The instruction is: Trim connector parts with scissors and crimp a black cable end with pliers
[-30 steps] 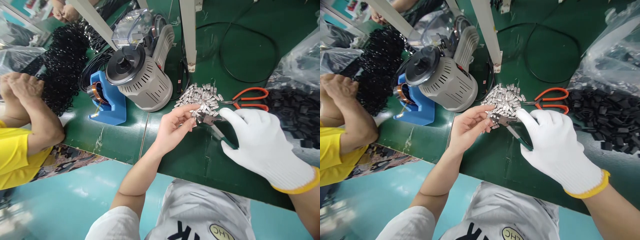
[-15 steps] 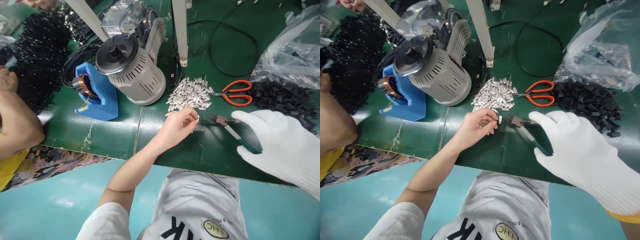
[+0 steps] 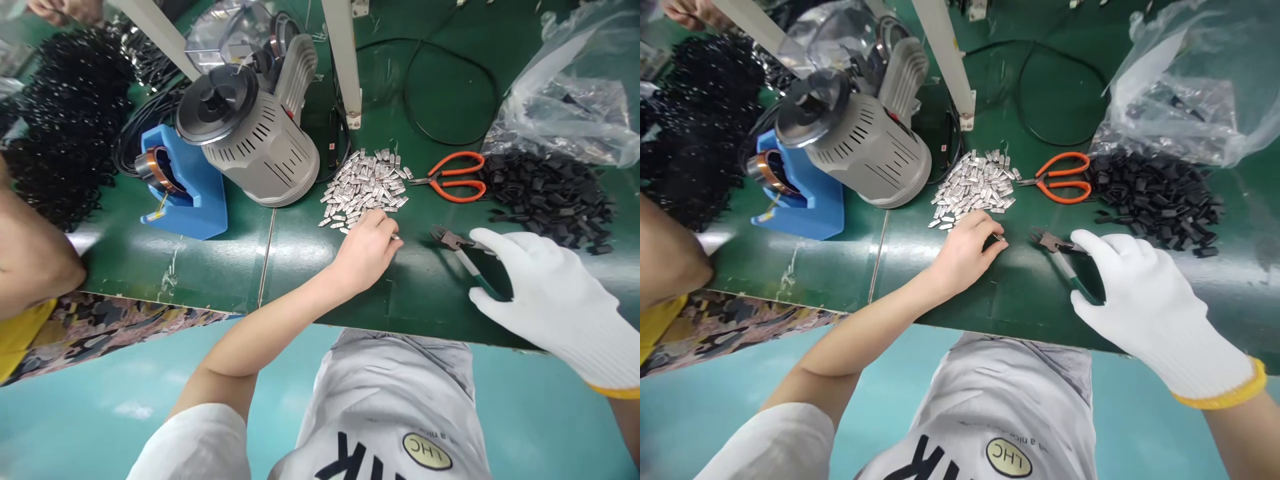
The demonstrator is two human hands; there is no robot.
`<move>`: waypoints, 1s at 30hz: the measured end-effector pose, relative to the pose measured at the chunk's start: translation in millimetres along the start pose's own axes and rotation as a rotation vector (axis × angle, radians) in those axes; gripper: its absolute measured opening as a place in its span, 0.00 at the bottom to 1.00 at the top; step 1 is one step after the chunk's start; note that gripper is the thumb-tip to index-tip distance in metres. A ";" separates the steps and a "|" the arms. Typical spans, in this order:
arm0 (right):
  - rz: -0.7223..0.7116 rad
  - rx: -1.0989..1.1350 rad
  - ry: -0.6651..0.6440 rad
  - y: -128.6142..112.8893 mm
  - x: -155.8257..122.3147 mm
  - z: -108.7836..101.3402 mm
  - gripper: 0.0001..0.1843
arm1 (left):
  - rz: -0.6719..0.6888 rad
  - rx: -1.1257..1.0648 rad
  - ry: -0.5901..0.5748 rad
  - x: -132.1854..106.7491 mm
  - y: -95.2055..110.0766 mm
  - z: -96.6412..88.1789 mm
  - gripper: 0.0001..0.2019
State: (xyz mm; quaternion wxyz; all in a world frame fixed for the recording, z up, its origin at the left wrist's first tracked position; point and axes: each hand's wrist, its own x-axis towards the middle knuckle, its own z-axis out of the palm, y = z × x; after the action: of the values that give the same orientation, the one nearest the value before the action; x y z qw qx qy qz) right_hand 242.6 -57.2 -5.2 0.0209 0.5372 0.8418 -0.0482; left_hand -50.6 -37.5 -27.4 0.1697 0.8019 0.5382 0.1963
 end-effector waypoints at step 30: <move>-0.256 -0.132 -0.168 -10.3 10.2 -27.9 0.42 | 0.137 -0.239 0.009 -22.7 -3.4 14.9 0.12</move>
State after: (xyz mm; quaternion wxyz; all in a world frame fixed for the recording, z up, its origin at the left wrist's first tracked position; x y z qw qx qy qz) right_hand 229.4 -49.4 22.3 0.1201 0.4172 0.9000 -0.0400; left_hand -53.7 -58.3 -45.0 0.2480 0.8099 0.4557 0.2736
